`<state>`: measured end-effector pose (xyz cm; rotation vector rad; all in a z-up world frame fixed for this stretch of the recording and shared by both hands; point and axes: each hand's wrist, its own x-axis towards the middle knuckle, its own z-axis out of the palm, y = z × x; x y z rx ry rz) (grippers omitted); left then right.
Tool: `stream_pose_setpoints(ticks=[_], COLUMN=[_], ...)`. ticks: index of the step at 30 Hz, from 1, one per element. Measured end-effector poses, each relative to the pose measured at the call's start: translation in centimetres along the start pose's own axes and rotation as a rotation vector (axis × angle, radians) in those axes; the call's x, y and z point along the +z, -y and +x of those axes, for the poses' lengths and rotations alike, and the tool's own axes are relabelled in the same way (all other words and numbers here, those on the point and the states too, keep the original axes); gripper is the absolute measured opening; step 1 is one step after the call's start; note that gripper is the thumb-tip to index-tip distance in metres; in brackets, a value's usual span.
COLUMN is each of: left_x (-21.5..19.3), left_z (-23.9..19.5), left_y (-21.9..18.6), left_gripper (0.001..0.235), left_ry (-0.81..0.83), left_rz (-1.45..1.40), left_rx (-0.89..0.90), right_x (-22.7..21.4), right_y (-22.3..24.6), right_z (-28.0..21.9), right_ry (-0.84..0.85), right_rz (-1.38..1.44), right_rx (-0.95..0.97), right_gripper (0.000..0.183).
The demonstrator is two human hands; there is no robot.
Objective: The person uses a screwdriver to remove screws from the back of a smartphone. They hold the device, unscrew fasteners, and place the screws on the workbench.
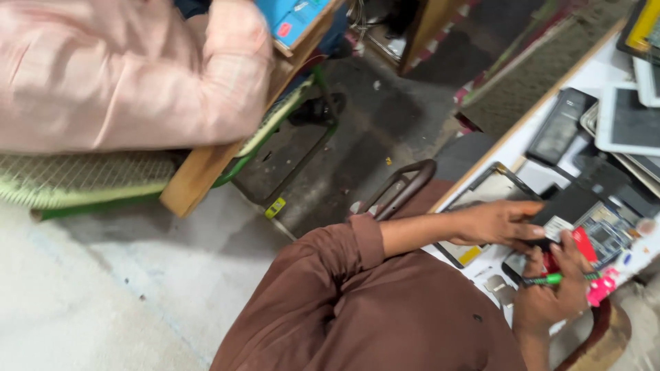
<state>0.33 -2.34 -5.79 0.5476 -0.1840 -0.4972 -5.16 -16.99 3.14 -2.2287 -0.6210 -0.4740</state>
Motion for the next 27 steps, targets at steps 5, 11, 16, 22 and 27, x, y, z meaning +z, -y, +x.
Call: stream_pose_setpoints(ticks=[5, 11, 16, 22, 27], left_x=[0.0, 0.0, 0.2, 0.2, 0.2], left_z=[0.4, 0.1, 0.1, -0.1, -0.3], left_y=[0.2, -0.2, -0.6, -0.8, -0.6], left_gripper=[0.064, 0.068, 0.07, 0.068, 0.055], left_ry=[0.052, 0.062, -0.008, 0.02, 0.017], left_rz=[-0.043, -0.04, 0.054, 0.024, 0.038], left_rx=[0.003, -0.029, -0.063, -0.028, -0.018], right_x=[-0.2, -0.2, -0.4, -0.3, 0.2], right_y=[1.8, 2.6, 2.3, 1.5, -0.3], right_z=[0.4, 1.1, 1.0, 0.8, 0.7], right_ry=[-0.004, -0.007, 0.011, 0.004, -0.007], right_rz=[0.003, -0.048, -0.023, 0.0, 0.04], right_rx=[0.034, 0.014, 0.021, 0.025, 0.026], right_gripper=[0.015, 0.015, 0.019, 0.015, 0.01])
